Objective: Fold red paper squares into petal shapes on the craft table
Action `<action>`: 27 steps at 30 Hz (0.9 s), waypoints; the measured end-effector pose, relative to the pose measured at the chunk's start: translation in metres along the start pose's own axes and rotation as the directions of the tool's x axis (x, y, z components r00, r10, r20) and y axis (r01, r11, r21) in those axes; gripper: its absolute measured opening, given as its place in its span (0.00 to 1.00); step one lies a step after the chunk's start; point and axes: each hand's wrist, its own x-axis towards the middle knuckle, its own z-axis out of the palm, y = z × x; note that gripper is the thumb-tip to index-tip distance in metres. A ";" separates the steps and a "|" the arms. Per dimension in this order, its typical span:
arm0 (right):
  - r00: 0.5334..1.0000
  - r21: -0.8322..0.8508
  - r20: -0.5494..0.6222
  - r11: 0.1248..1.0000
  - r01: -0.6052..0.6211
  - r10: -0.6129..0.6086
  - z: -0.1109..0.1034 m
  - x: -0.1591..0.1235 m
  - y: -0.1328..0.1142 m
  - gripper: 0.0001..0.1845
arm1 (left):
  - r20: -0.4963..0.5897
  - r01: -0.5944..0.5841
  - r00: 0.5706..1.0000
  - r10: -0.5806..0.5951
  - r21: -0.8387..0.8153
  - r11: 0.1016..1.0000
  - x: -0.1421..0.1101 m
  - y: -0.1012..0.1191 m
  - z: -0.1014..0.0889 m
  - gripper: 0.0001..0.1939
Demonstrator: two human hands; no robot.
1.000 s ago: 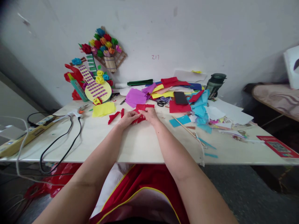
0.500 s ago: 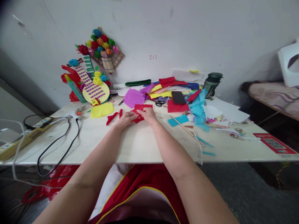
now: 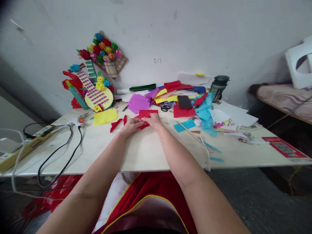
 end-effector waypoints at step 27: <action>1.000 0.013 -0.023 1.000 0.021 -0.021 -0.008 -0.001 -0.005 0.19 | 0.148 0.117 0.986 -0.082 -0.245 0.963 -0.005 0.005 -0.006 0.16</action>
